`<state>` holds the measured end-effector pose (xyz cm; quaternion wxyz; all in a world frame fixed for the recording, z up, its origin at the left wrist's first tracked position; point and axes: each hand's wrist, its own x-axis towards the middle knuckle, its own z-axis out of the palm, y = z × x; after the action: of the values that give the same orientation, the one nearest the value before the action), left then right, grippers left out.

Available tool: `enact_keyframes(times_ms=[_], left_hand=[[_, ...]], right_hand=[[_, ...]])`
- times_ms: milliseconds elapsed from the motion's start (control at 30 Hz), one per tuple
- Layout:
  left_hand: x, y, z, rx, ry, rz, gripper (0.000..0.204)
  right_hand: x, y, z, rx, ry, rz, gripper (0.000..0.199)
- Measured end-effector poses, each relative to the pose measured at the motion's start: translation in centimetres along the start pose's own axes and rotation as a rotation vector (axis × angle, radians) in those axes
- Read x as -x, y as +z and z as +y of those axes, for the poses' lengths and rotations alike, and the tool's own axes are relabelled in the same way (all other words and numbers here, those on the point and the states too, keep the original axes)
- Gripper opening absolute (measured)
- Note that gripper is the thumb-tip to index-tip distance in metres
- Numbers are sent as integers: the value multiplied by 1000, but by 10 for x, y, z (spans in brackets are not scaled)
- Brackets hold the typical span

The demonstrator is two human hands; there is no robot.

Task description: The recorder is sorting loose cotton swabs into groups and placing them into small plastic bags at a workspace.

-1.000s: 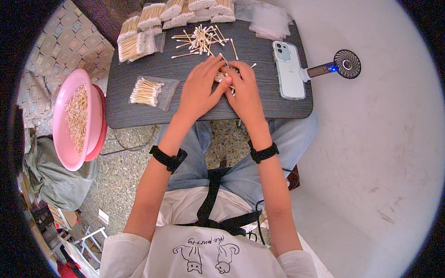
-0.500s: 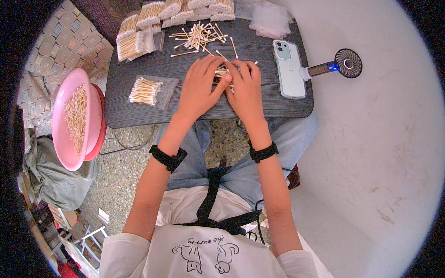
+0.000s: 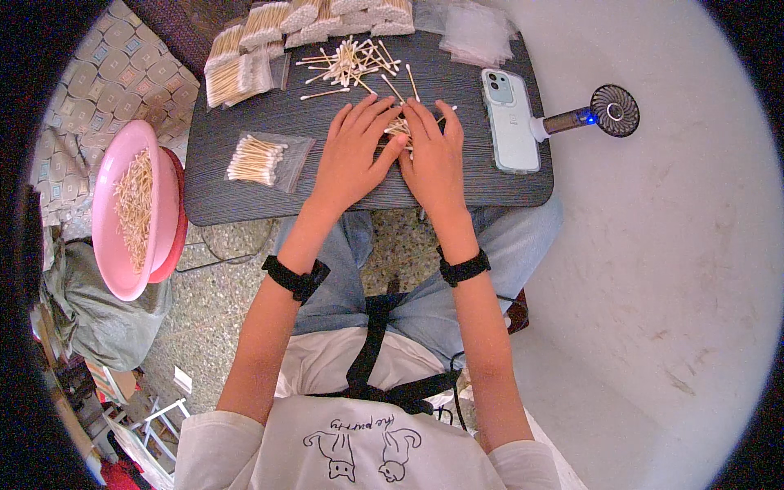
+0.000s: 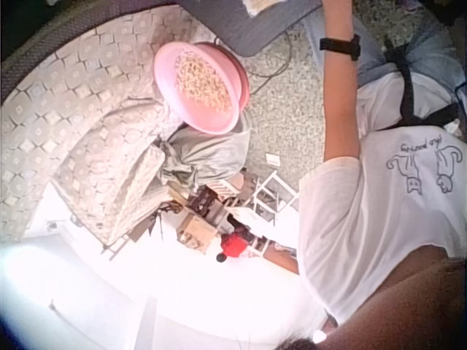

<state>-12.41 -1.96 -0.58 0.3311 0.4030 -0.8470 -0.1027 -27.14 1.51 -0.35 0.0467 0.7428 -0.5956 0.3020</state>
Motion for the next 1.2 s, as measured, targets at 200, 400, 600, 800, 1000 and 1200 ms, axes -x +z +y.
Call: enact_keyframes(times_ms=[200, 400, 600, 800, 1000, 1200], left_hand=[[1, 0, 1, -10, -3, 2, 45], [1, 0, 1, -23, 11, 13, 44], [1, 0, 1, -24, 11, 22, 44], [1, 1, 1, 70, -43, 51, 42], [-2, -2, 3, 259, -66, 49, 47], [0, -1, -2, 174, 18, 114, 51]], right_hand=[[0, -3, -4, -42, 120, -33, 54], [0, -1, -1, -38, 62, -36, 57], [0, 1, -1, -37, 47, -16, 57], [-1, 0, -1, -62, 54, 13, 55], [-1, -3, -1, -210, 39, -31, 52], [-2, -6, -4, -394, 20, -86, 51]])
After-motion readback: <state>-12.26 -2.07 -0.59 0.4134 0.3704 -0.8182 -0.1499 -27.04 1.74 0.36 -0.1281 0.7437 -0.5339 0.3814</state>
